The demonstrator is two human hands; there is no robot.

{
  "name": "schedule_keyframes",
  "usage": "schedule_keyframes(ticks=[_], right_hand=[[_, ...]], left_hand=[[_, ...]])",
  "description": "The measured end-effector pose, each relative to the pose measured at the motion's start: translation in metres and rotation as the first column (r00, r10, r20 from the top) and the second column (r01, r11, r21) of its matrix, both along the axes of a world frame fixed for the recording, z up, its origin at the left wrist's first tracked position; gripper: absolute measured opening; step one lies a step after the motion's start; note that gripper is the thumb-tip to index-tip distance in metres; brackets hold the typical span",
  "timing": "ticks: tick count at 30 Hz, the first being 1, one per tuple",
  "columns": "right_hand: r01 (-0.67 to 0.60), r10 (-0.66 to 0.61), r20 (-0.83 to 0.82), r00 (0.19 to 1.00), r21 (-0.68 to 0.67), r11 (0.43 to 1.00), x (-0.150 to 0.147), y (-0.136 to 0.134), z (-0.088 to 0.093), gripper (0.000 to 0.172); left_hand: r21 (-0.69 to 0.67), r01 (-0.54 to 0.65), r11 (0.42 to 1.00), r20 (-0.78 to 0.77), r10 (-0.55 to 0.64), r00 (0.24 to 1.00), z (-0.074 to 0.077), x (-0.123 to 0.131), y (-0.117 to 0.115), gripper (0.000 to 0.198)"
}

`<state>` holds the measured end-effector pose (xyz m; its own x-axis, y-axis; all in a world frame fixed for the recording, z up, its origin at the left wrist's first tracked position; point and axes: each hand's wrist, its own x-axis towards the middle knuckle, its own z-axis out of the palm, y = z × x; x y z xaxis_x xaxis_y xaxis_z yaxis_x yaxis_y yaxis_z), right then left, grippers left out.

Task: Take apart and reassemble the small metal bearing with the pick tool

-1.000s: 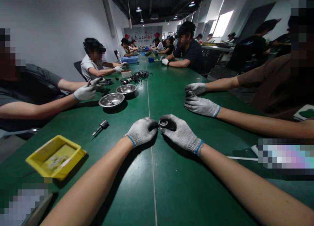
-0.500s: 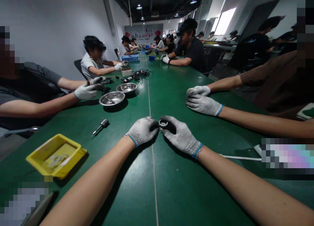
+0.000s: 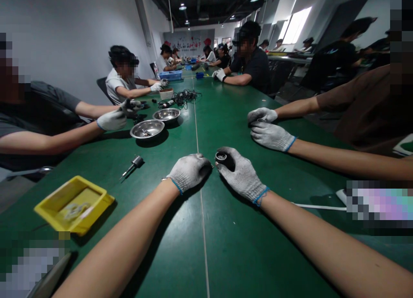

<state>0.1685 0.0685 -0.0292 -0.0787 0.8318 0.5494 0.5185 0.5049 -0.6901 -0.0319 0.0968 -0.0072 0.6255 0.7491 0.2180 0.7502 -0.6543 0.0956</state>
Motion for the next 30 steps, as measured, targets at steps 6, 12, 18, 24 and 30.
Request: schedule_keyframes(ticks=[6,12,18,24,30], right_hand=[[-0.025,0.026,0.006,1.000,-0.049,0.998,0.000,0.003,0.000,0.028],[-0.028,0.027,-0.007,1.000,-0.043,0.999,0.002,0.002,0.002,0.030],[-0.012,0.010,-0.044,0.999,-0.045,0.999,0.001,0.003,0.001,0.031],[-0.013,0.011,-0.052,0.999,-0.041,0.999,0.001,0.004,-0.001,0.031],[-0.013,0.011,-0.043,0.999,-0.057,0.998,0.001,0.003,-0.001,0.032]], left_hand=[[0.024,0.010,1.000,-0.053,-0.008,0.999,-0.001,0.001,0.000,0.027],[0.054,0.060,0.997,-0.076,-0.056,0.996,-0.003,-0.001,-0.001,0.029],[0.104,0.104,0.989,-0.052,-0.099,0.994,-0.003,-0.004,-0.005,0.029],[0.118,0.115,0.986,-0.091,-0.105,0.990,0.002,-0.004,-0.008,0.033],[0.124,0.102,0.987,-0.075,-0.093,0.993,0.004,-0.005,-0.011,0.028]])
